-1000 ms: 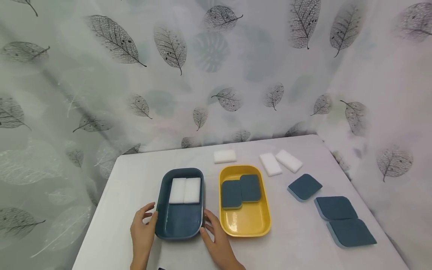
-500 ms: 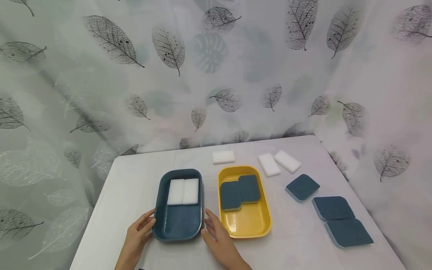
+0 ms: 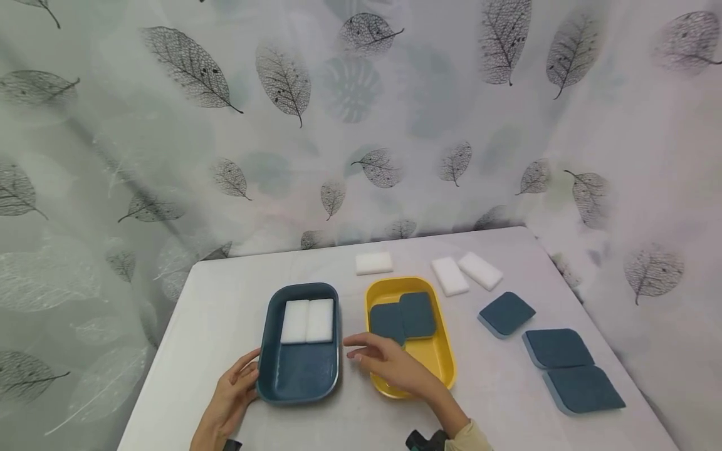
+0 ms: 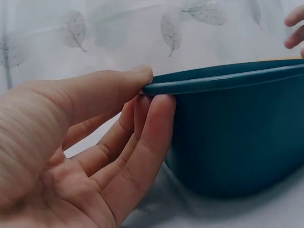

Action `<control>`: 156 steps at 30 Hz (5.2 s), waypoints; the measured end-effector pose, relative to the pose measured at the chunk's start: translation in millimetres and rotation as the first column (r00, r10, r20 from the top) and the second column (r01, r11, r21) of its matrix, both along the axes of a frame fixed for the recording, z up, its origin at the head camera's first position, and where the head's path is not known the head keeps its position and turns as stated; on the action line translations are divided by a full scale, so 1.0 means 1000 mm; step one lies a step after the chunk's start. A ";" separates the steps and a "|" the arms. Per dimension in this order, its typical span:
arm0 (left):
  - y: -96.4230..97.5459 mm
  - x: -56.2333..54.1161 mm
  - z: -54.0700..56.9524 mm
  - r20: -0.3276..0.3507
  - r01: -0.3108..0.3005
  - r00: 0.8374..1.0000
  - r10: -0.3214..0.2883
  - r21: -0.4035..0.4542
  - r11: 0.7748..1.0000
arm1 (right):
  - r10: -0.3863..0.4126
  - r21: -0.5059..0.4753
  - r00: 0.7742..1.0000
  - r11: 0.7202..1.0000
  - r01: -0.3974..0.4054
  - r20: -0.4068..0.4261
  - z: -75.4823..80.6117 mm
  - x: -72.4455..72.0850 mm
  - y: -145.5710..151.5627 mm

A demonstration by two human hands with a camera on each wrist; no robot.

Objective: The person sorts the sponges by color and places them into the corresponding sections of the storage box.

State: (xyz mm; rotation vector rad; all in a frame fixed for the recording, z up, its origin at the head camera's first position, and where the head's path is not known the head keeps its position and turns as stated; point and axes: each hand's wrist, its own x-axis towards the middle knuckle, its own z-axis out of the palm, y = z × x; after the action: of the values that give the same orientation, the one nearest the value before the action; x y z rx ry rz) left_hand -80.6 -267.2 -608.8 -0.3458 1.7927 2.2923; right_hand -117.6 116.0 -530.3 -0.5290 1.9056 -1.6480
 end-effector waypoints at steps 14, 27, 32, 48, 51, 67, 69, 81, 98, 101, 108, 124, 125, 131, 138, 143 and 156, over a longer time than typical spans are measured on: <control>0.000 0.003 -0.007 -0.008 -0.029 1.000 0.029 -0.005 1.000 | -0.103 0.056 0.968 0.991 0.119 -0.229 0.009 -0.083 0.020; 0.006 0.008 -0.005 0.031 -0.039 0.999 0.039 0.002 0.999 | -0.202 0.167 0.897 0.944 0.286 -0.393 -0.006 -0.161 0.026; 0.005 0.006 0.001 0.005 -0.033 0.999 0.033 0.001 0.999 | -0.170 0.339 0.913 0.891 0.304 -0.371 -0.009 -0.182 0.033; 0.007 0.003 -0.001 0.008 -0.064 0.998 0.064 0.027 0.998 | -0.004 0.624 0.928 0.739 0.253 -0.372 -0.021 -0.216 0.041; 0.007 0.004 -0.001 0.010 -0.069 0.998 0.069 0.024 0.997 | -0.026 0.610 0.925 0.744 0.272 -0.380 -0.022 -0.216 0.039; 0.006 0.004 0.000 0.007 -0.061 0.998 0.061 0.038 0.997 | -0.056 0.609 0.914 0.730 0.311 -0.401 -0.022 -0.217 0.035; 0.006 0.004 -0.001 0.013 -0.061 0.998 0.060 0.034 0.998 | -0.057 0.602 0.913 0.735 0.313 -0.405 -0.022 -0.216 0.036; 0.006 0.003 -0.002 0.019 -0.060 0.998 0.059 0.037 0.998 | -0.073 0.524 0.897 0.790 0.318 -0.435 -0.017 -0.215 0.034; 0.006 0.005 -0.001 0.038 -0.062 0.997 0.061 0.040 0.997 | -0.115 0.347 0.870 0.885 0.309 -0.479 0.013 -0.160 -0.009; 0.007 0.004 0.000 0.045 -0.062 0.997 0.060 0.035 0.997 | -0.131 0.315 0.867 0.897 0.310 -0.481 0.018 -0.151 -0.012; 0.006 0.002 0.002 0.032 -0.068 0.997 0.067 0.019 0.998 | -0.156 0.259 0.881 0.920 0.294 -0.447 0.022 -0.125 -0.022; 0.005 0.004 -0.004 0.043 -0.058 0.997 0.059 -0.009 0.998 | -0.202 0.216 0.915 0.933 0.288 -0.349 0.026 -0.063 -0.040; 0.005 0.004 -0.004 0.040 -0.056 0.998 0.057 -0.009 0.998 | -0.192 0.216 0.917 0.936 0.279 -0.350 0.026 -0.059 -0.041; 0.006 0.004 -0.005 0.040 -0.065 0.997 0.065 -0.015 0.998 | -0.074 0.260 0.918 0.947 0.187 -0.389 0.019 -0.039 -0.050; 0.007 0.005 -0.007 0.027 -0.076 0.997 0.077 -0.057 0.996 | 0.064 0.356 0.865 0.924 0.137 -0.498 0.009 -0.018 -0.065; 0.008 0.005 -0.006 0.002 -0.084 0.996 0.084 -0.050 0.995 | 0.134 0.418 0.818 0.898 0.139 -0.560 0.007 -0.005 -0.073; 0.009 0.006 -0.002 0.012 -0.087 0.996 0.088 -0.050 0.995 | 0.390 0.640 0.680 0.753 0.153 -0.621 0.007 0.008 -0.086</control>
State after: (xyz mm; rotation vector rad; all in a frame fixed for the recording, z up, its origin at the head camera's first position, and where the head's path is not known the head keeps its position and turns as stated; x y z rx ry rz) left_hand -75.0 -258.5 -610.8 -0.4561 1.8656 2.2997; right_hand -110.0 30.3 -522.8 -1.0917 2.7457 -0.5415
